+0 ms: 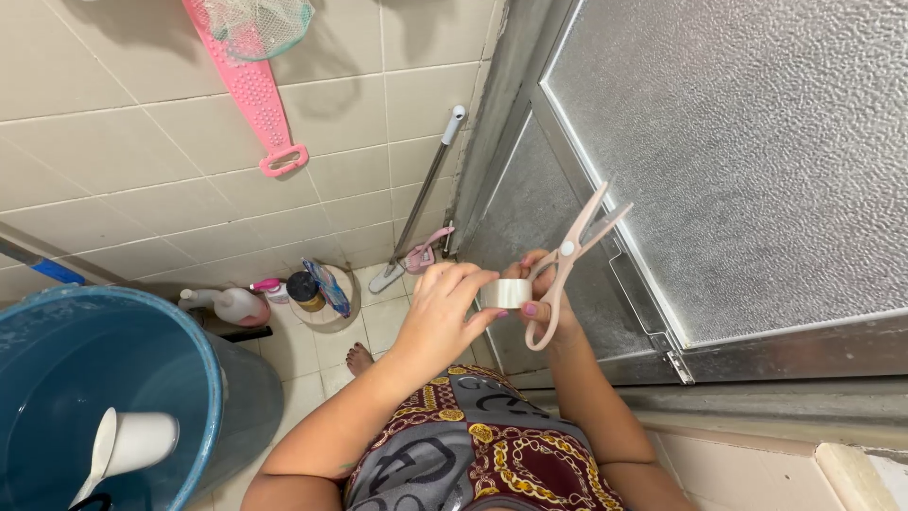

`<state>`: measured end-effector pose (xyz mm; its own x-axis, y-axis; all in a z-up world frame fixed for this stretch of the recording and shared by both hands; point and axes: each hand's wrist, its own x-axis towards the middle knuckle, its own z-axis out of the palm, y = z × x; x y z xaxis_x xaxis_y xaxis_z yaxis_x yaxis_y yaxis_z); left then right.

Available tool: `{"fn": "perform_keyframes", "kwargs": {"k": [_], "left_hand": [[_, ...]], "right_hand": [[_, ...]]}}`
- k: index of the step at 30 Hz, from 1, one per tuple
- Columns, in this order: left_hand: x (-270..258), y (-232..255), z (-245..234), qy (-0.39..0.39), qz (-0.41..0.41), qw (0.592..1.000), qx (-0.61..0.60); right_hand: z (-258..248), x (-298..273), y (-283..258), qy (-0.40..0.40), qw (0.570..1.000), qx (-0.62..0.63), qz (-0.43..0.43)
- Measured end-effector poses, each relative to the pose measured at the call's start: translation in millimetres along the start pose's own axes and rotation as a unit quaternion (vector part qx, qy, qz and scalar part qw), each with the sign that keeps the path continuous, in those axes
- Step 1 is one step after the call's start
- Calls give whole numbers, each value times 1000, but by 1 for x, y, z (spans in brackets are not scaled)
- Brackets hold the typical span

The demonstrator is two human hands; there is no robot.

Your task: The person uses scissors and tape to secure a small white bin with a purple plastic liner to the tiled bathroom wall, then applies a strip of tape to the floor near the shower door base.

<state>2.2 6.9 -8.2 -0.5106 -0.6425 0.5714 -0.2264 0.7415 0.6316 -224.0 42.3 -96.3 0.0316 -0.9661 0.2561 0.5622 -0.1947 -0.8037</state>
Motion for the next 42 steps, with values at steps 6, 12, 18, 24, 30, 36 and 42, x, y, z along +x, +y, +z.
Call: {"fn": "perform_keyframes", "kwargs": {"k": [6, 12, 18, 24, 30, 36, 42], "left_hand": [[-7, -2, 2, 4, -8, 1000, 1], [-42, -75, 6, -185, -108, 975, -52], [-182, -234, 73, -531, -368, 759, -89], [-227, -224, 124, -387, -556, 687, -262], [-110, -153, 71, 15, -311, 912, -267], [-46, -10, -16, -38, -10, 997, -62], [-37, 4, -12, 19, -46, 999, 0]], "right_hand": [[-9, -6, 0, -21, 996, -82, -34], [-33, -19, -31, -90, 931, -285, 211], [-25, -53, 37, -328, 702, -445, 449], [-16, -36, 70, -128, 940, 59, 312], [10, -15, 19, -71, 970, 57, 225], [14, -6, 1, -71, 992, 43, 98], [4, -1, -4, -112, 992, -37, 49]]}}
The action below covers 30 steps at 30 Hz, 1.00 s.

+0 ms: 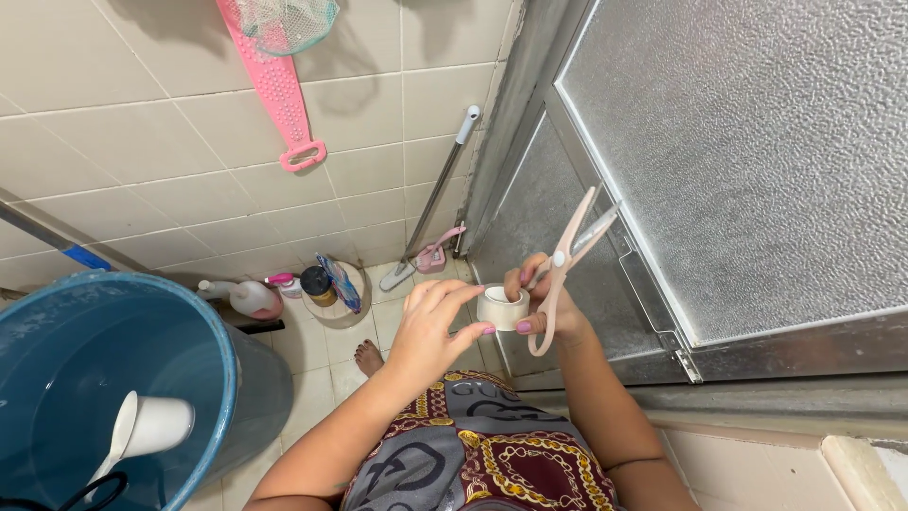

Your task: The person uses scissors and tape to secure a small white bin with a purple plastic liner to the tiled bathroom wall, then applies a strip of tape to the floor near the shower door base.

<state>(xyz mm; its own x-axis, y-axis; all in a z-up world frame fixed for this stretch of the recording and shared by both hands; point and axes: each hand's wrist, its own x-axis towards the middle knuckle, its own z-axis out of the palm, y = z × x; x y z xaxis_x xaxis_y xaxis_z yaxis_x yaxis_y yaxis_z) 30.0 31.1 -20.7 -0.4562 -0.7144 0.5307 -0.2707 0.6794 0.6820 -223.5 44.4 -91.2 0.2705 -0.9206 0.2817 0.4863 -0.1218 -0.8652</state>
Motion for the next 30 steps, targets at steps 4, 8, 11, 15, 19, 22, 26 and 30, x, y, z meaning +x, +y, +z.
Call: {"fn": "perform_keyframes", "kwargs": {"k": [4, 8, 11, 15, 19, 22, 26, 30], "left_hand": [[-4, -2, 3, -6, -40, 996, -85], [-4, -3, 1, -24, -42, 989, -140], [-3, -1, 0, -33, -54, 984, -166], [-3, 4, 0, -21, -54, 981, -184], [-6, 7, 2, 39, -125, 977, -171], [-6, -1, 10, 51, -211, 952, -214], [-9, -9, 17, 64, -207, 948, -232], [-7, -16, 17, 69, -209, 943, -251]], "right_hand": [[-2, 3, 0, -32, 999, 21, -32], [1, 7, 8, -49, 990, 122, -41], [7, 9, 19, -56, 978, 201, -24], [16, 11, 24, -59, 967, 249, -17], [25, 8, 15, 2, 988, 141, -58], [26, 10, 10, 20, 994, 20, -108], [26, 12, 10, 18, 979, -122, -161], [28, 14, 14, 5, 975, -158, -159]]}}
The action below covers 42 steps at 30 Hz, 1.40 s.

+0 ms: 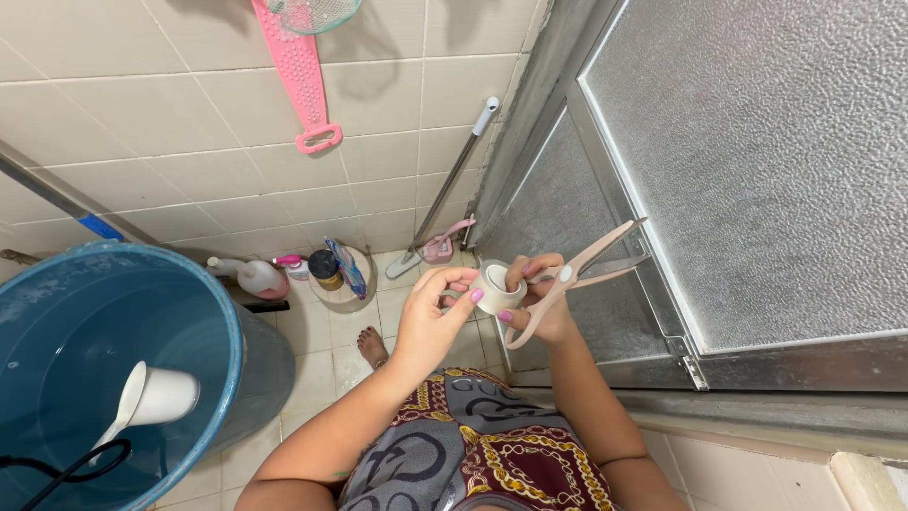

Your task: The person uses scissors and tape to secure a small white bin with a purple plastic liner to the tiled bathroom wall, then applies a strip of tape to the floor near the shower door base.

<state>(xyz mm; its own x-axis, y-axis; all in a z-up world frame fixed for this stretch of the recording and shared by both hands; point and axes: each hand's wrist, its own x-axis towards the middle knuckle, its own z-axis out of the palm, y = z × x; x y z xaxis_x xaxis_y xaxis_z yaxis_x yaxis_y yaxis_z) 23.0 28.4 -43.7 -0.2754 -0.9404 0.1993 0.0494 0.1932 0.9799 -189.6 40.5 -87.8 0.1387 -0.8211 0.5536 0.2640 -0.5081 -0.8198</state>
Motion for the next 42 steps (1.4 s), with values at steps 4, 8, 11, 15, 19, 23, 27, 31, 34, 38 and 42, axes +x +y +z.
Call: {"fn": "perform_keyframes", "kwargs": {"k": [4, 8, 11, 15, 19, 23, 27, 31, 34, 38, 42], "left_hand": [[1, -2, -6, -31, -19, 998, -43], [2, -6, -12, -43, -40, 997, -59], [6, -13, -21, -74, -49, 995, -39], [11, -25, -26, -106, -54, 993, -27], [15, -28, -23, -89, -32, 995, -15], [16, -15, -21, -45, -20, 998, -33], [12, -3, -21, 6, 41, 996, 75], [15, 1, -24, 52, 88, 990, 98], [22, 4, -25, 67, 108, 990, 62], [39, 10, -26, 91, 81, 990, 69], [56, 11, -33, 133, 217, 953, 164]], "right_hand": [[-2, 0, -1, -20, 1000, -1, 23], [-3, 1, 0, -50, 998, -16, 42], [-4, 2, 3, -48, 996, 9, 68], [-4, 3, 10, -46, 996, 14, 72], [-6, 8, 17, -35, 996, 28, 82], [-6, 15, 20, -30, 997, 22, 71], [-1, 22, 23, -28, 998, 10, 61], [1, 33, 24, -29, 998, 7, 61], [0, 46, 25, -36, 997, 27, 58], [-6, 62, 31, -14, 998, 12, 58], [-1, 75, 41, 35, 997, 1, 73]]}}
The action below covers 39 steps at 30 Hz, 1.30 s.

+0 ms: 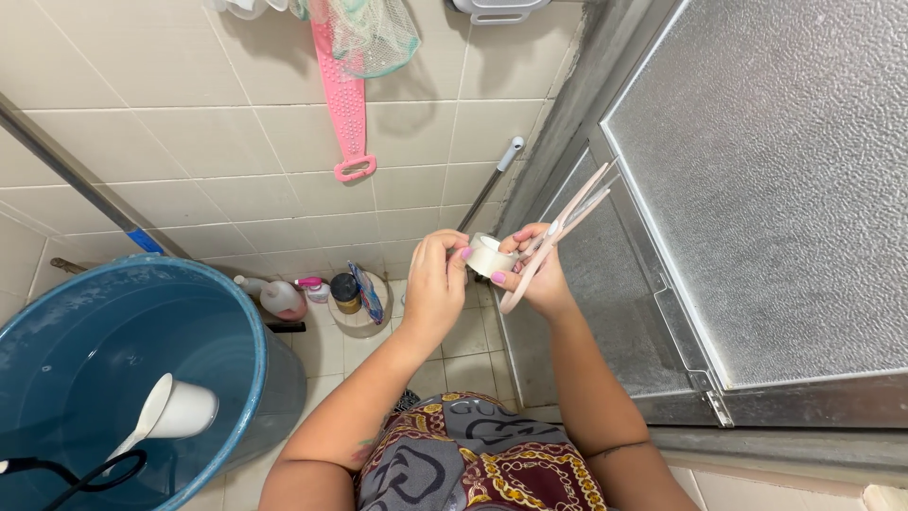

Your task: The person uses scissors and tape to secure a small white bin with a purple plastic liner to the tiled bathroom wall, then applies a strip of tape to the floor near the shower door base.

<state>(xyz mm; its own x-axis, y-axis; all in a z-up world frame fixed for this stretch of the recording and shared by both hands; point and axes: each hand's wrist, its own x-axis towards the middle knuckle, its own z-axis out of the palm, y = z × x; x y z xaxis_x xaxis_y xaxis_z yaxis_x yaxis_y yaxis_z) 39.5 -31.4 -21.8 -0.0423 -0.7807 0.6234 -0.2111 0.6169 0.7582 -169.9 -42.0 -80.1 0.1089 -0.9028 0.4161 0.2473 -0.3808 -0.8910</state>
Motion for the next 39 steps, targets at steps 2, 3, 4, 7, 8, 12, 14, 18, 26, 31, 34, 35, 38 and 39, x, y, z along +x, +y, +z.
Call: {"fn": "perform_keyframes", "kwargs": {"k": [2, 3, 4, 7, 8, 12, 14, 18, 26, 31, 34, 35, 38, 39], "left_hand": [[8, -5, -2, 2, 39, 999, 29], [12, -8, -4, -9, 59, 997, 55], [15, -9, -5, -21, 79, 993, 81], [28, -13, -10, -31, 134, 986, 93], [34, -14, -12, -34, 137, 986, 91], [63, -25, -22, -40, 150, 984, 84], [75, -29, -28, -44, 140, 985, 87], [94, -35, -43, -78, 147, 982, 90], [138, -47, -67, -159, 167, 971, 67], [156, -46, -77, -256, 101, 961, 1], [159, -46, -78, -278, 79, 957, 2], [159, -46, -79, -280, 80, 957, 2], [159, -45, -80, -286, 66, 956, -34], [159, -44, -81, -286, 74, 954, -46]], "right_hand": [[5, 5, 1, 51, 997, -34, 40], [7, 6, 1, 52, 997, -34, 40], [10, 7, 0, 55, 996, -59, 36], [15, 9, -1, 78, 991, -96, 41], [16, 11, -1, 93, 989, -107, 51], [15, 10, 3, 90, 991, -85, 42], [18, 13, 11, 93, 990, -102, 19], [29, 33, 34, 163, 978, -120, 52], [51, 43, 55, 192, 975, -69, 86], [67, 34, 63, 181, 981, -35, 60], [76, 34, 65, 218, 973, -27, 74], [78, 33, 64, 224, 971, -25, 84], [76, 31, 60, 177, 980, -29, 86], [73, 30, 56, 179, 980, -29, 86]]}}
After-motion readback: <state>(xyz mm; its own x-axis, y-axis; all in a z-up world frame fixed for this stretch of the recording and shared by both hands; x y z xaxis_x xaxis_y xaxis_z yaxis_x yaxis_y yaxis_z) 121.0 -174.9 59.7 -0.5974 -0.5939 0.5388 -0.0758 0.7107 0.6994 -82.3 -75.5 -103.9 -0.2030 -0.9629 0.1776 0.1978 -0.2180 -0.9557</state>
